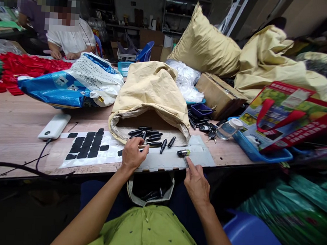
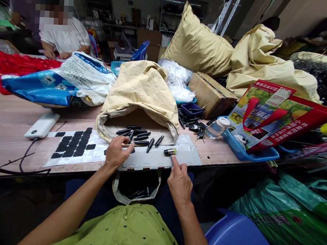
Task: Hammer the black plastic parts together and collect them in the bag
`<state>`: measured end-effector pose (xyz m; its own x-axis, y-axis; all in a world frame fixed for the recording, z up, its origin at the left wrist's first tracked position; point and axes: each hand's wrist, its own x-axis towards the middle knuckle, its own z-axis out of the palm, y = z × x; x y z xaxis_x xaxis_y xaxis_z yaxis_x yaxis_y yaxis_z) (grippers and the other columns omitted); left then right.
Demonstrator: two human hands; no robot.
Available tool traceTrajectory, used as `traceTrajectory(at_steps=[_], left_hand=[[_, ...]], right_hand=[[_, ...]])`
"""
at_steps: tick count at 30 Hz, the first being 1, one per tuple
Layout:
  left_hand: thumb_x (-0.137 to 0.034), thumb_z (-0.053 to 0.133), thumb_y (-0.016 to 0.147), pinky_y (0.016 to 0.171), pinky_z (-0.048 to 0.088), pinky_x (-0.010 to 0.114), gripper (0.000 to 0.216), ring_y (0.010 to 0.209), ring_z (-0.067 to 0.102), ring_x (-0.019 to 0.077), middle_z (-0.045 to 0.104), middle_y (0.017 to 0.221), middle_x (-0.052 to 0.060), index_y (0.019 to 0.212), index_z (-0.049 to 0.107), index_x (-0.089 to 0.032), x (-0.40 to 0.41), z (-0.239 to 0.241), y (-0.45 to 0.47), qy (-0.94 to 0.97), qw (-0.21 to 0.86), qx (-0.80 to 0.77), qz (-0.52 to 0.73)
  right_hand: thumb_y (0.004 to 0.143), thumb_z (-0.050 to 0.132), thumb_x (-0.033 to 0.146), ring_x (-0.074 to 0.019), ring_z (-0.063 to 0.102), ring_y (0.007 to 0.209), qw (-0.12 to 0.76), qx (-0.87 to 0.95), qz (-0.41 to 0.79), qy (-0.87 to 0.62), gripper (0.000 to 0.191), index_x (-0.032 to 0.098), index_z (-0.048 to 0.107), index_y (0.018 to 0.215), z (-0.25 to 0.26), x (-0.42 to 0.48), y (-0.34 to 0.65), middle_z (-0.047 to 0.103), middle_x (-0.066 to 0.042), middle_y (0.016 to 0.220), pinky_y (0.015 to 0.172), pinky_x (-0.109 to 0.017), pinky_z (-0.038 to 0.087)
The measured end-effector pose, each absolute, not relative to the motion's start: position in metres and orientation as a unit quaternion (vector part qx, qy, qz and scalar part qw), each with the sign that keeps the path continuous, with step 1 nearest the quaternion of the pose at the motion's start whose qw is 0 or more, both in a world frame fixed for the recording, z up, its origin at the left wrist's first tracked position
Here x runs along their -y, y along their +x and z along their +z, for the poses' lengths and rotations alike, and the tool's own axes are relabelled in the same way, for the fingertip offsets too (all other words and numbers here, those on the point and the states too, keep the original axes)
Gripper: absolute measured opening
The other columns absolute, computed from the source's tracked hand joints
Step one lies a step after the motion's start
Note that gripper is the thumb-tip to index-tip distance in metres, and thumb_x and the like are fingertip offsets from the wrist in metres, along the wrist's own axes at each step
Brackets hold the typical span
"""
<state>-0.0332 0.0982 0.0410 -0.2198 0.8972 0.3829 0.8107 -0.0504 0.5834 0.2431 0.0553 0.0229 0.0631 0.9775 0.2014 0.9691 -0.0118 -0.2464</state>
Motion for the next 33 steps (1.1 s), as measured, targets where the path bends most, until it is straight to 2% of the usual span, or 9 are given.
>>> traceTrajectory(at_steps=[4, 8, 12, 16, 21, 24, 28, 30, 33], left_hand=[[-0.038, 0.069, 0.078, 0.075, 0.047, 0.037, 0.021, 0.088, 0.064, 0.0280, 0.069, 0.094, 0.009, 0.092, 0.069, -0.023, -0.130, 0.045, -0.045, 0.558, 0.063, -0.779, 0.279], [-0.044, 0.066, 0.080, 0.068, 0.044, 0.037, 0.022, 0.080, 0.065, 0.0309, 0.070, 0.080, 0.010, 0.074, 0.070, -0.023, -0.137, 0.048, -0.051, 0.529, 0.118, -0.819, 0.188], [-0.043, 0.066, 0.081, 0.068, 0.044, 0.034, 0.020, 0.083, 0.065, 0.0277, 0.070, 0.085, 0.007, 0.080, 0.069, -0.024, -0.121, 0.050, -0.049, 0.522, 0.080, -0.808, 0.262], [-0.035, 0.067, 0.084, 0.075, 0.047, 0.031, 0.012, 0.086, 0.064, 0.0212, 0.068, 0.091, 0.004, 0.088, 0.065, -0.023, -0.096, 0.048, -0.034, 0.617, 0.079, -0.699, 0.352], [-0.030, 0.071, 0.085, 0.078, 0.046, 0.033, 0.012, 0.086, 0.060, 0.0212, 0.066, 0.086, 0.003, 0.093, 0.065, -0.023, -0.083, 0.032, -0.011, 0.744, 0.161, -0.575, 0.299], [-0.030, 0.072, 0.085, 0.078, 0.044, 0.033, 0.012, 0.085, 0.059, 0.0209, 0.064, 0.084, 0.002, 0.093, 0.067, -0.022, -0.086, 0.021, -0.009, 0.751, 0.173, -0.563, 0.298], [-0.026, 0.075, 0.081, 0.079, 0.044, 0.032, 0.016, 0.084, 0.059, 0.0193, 0.062, 0.084, 0.001, 0.096, 0.069, -0.022, -0.089, 0.016, -0.013, 0.734, 0.203, -0.559, 0.330], [-0.021, 0.075, 0.078, 0.078, 0.044, 0.031, 0.018, 0.082, 0.058, 0.0183, 0.062, 0.083, 0.000, 0.095, 0.069, -0.022, -0.089, 0.016, -0.015, 0.725, 0.221, -0.556, 0.343], [-0.018, 0.074, 0.076, 0.076, 0.043, 0.030, 0.017, 0.080, 0.057, 0.0174, 0.061, 0.081, -0.001, 0.092, 0.069, -0.022, -0.090, 0.016, -0.017, 0.718, 0.241, -0.552, 0.349]], right_hand=[[0.096, 0.054, 0.021, -0.0097, 0.046, 0.061, 0.174, 0.687, 0.001, -0.706, 0.049, 0.032, 0.059, 0.144, 0.020, -0.055, 0.244, 0.057, -0.002, 0.092, 0.053, -0.025, 0.031], [0.097, 0.054, 0.021, -0.0097, 0.047, 0.061, 0.174, 0.684, 0.000, -0.708, 0.048, 0.032, 0.058, 0.144, 0.017, -0.054, 0.244, 0.057, -0.002, 0.093, 0.053, -0.025, 0.031], [0.098, 0.054, 0.021, -0.0094, 0.048, 0.060, 0.178, 0.681, 0.003, -0.711, 0.048, 0.032, 0.058, 0.144, 0.016, -0.054, 0.244, 0.057, -0.002, 0.095, 0.053, -0.025, 0.031], [0.098, 0.054, 0.020, -0.0101, 0.051, 0.064, 0.169, 0.680, 0.018, -0.713, 0.049, 0.032, 0.056, 0.146, 0.018, -0.054, 0.243, 0.058, -0.002, 0.097, 0.055, -0.025, 0.033], [0.098, 0.053, 0.024, -0.0112, 0.054, 0.064, 0.152, 0.678, 0.039, -0.719, 0.049, 0.033, 0.056, 0.147, 0.024, -0.053, 0.243, 0.060, -0.003, 0.099, 0.056, -0.025, 0.037], [0.094, 0.056, 0.024, -0.0155, 0.063, 0.077, 0.176, 0.681, 0.091, -0.705, 0.058, 0.033, 0.050, 0.151, 0.020, -0.052, 0.249, 0.064, -0.006, 0.111, 0.065, -0.026, 0.046], [0.092, 0.051, 0.025, -0.0221, 0.065, 0.108, 0.297, 0.664, 0.202, -0.656, 0.056, 0.024, 0.054, 0.148, 0.009, -0.053, 0.256, 0.067, -0.009, 0.128, 0.091, -0.033, 0.053], [0.095, 0.048, 0.031, -0.0224, 0.067, 0.104, 0.341, 0.636, 0.244, -0.647, 0.052, 0.019, 0.059, 0.143, 0.010, -0.051, 0.254, 0.071, -0.011, 0.121, 0.091, -0.035, 0.054], [0.098, 0.048, 0.040, -0.0171, 0.065, 0.076, 0.363, 0.613, 0.320, -0.624, 0.055, 0.016, 0.055, 0.146, 0.022, -0.044, 0.243, 0.074, -0.008, 0.099, 0.073, -0.030, 0.056]])
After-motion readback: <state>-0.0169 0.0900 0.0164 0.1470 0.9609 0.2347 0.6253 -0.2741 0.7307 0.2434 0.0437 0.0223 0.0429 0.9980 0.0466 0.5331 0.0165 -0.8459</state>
